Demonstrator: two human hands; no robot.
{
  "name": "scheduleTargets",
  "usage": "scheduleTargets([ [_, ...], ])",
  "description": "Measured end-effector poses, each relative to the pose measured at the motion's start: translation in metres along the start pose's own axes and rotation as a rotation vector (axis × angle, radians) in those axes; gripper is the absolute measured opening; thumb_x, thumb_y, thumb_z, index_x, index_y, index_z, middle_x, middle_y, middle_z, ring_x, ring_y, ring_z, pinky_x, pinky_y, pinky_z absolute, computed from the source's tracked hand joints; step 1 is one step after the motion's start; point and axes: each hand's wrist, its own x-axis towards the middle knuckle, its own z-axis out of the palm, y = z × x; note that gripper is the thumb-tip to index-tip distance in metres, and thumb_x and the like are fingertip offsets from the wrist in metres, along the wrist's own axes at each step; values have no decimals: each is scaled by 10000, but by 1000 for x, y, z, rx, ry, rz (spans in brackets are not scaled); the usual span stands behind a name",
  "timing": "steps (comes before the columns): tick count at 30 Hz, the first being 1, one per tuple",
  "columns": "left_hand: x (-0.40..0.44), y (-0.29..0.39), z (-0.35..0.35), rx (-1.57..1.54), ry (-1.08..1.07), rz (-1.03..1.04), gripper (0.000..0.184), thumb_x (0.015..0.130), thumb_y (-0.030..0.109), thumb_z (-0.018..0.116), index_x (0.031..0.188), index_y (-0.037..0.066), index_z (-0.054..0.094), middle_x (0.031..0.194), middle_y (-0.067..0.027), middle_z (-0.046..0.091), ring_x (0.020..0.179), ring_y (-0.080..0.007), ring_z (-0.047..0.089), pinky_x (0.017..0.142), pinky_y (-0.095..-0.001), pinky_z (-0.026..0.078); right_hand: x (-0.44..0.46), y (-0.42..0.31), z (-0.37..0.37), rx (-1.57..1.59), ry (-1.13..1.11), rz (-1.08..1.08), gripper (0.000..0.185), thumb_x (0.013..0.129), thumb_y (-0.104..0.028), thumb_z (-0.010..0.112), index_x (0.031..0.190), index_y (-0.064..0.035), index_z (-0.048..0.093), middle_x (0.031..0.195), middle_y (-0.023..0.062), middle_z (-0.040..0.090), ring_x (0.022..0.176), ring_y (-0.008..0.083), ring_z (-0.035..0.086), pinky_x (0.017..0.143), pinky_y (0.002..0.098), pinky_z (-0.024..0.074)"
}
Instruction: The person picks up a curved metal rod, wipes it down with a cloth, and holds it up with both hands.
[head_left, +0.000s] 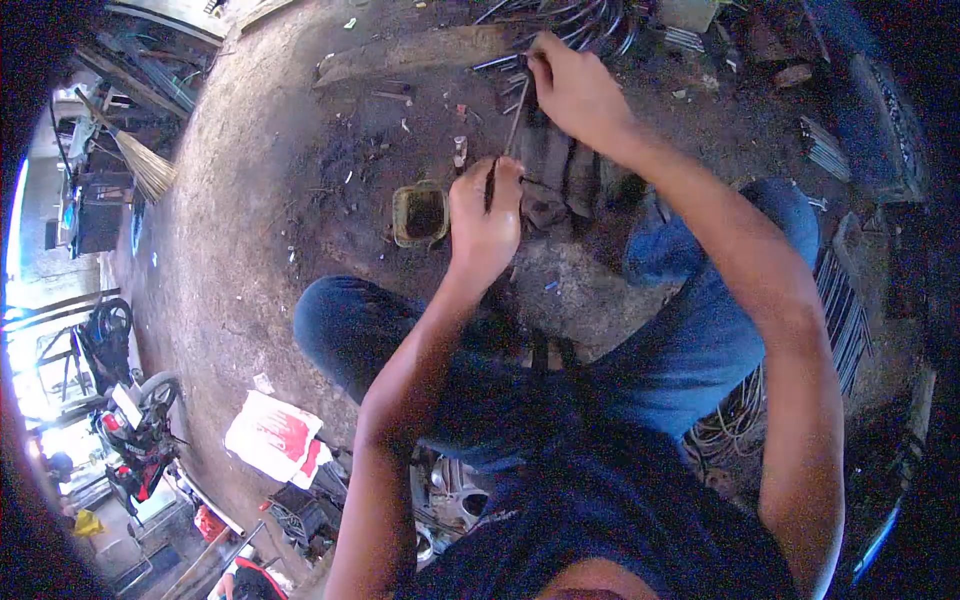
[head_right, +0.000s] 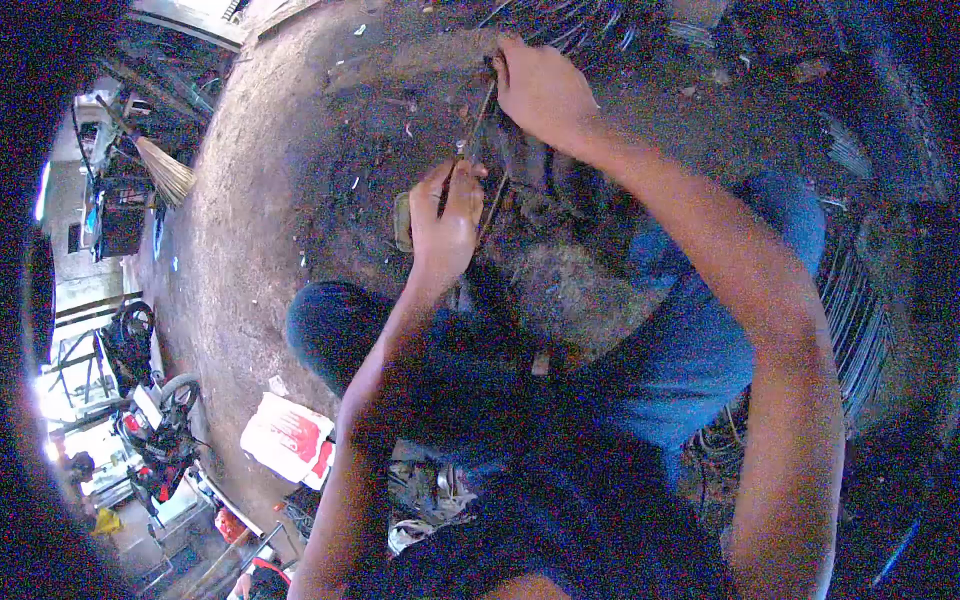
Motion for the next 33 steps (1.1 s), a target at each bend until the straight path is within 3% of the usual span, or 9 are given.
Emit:
scheduleTargets([
  [7, -5, -5, 0, 375, 107, 384, 231, 940, 127, 489, 806, -43, 572, 604, -106, 528, 575, -128, 478, 535, -336, 389, -23, 2, 7, 78, -134, -120, 204, 919, -214, 507, 1058, -68, 534, 702, 250, 617, 688, 446, 629, 586, 557, 513],
  [9, -5, 4, 1, -41, -57, -52, 234, 945, 134, 490, 808, -40, 567, 599, -103, 525, 572, -120, 466, 526, -339, 382, -8, 8, 8, 44, -21, -155, 221, 905, -186, 529, 1087, -62, 507, 700, 239, 620, 687, 440, 631, 576, 553, 509],
  [11, 0, 7, -3, 36, -61, -46, 238, 946, 136, 489, 808, -43, 565, 589, -107, 516, 572, -111, 455, 524, -343, 379, -27, -2, 10, 49, 4, -148, 246, 892, -168, 546, 1106, -55, 501, 697, 237, 619, 657, 433, 628, 562, 541, 512],
  [15, -6, 6, -2, 333, 171, 524, 257, 945, 147, 483, 808, -48, 581, 586, -141, 526, 535, -167, 505, 531, -354, 395, -36, -11, -6, 63, -163, -156, 162, 888, -135, 578, 1012, -39, 535, 787, 244, 617, 746, 446, 607, 623, 508, 494],
  [18, -7, 18, -3, 170, -102, -24, 253, 940, 149, 488, 829, -46, 606, 651, -158, 572, 583, -183, 550, 551, -346, 411, 3, 14, -7, 27, -7, 10, 167, 903, -141, 559, 1030, -33, 550, 824, 231, 632, 763, 432, 618, 626, 489, 506],
  [21, 1, 6, -11, 24, -66, -36, 209, 943, 169, 528, 893, -11, 621, 623, -13, 504, 573, -82, 448, 512, -274, 355, -46, -10, 2, 192, 39, -241, 144, 906, -123, 551, 1006, -20, 557, 870, 227, 637, 774, 424, 623, 634, 480, 507],
  [23, -2, 1, -4, 378, 95, 518, 239, 964, 173, 507, 881, -23, 616, 621, 10, 495, 563, -60, 426, 498, -256, 340, -43, -7, -3, 136, -82, -274, 209, 910, -196, 521, 1036, -30, 544, 740, 258, 625, 670, 426, 636, 589, 525, 526],
  [26, -10, 5, 2, 46, -108, 26, 244, 969, 177, 503, 878, -20, 616, 618, 19, 489, 553, -40, 413, 479, -239, 321, 14, 28, -13, 13, 57, -95, 223, 890, -130, 581, 1081, -45, 506, 828, 250, 622, 762, 443, 616, 620, 490, 508],
  [33, -1, 6, -2, 92, -43, 190, 232, 968, 167, 491, 883, -1, 627, 585, 29, 464, 524, -43, 414, 465, -243, 310, -36, -1, -11, 40, -78, -180, 153, 880, -110, 585, 1005, -40, 533, 769, 232, 619, 695, 424, 618, 554, 489, 492],
])
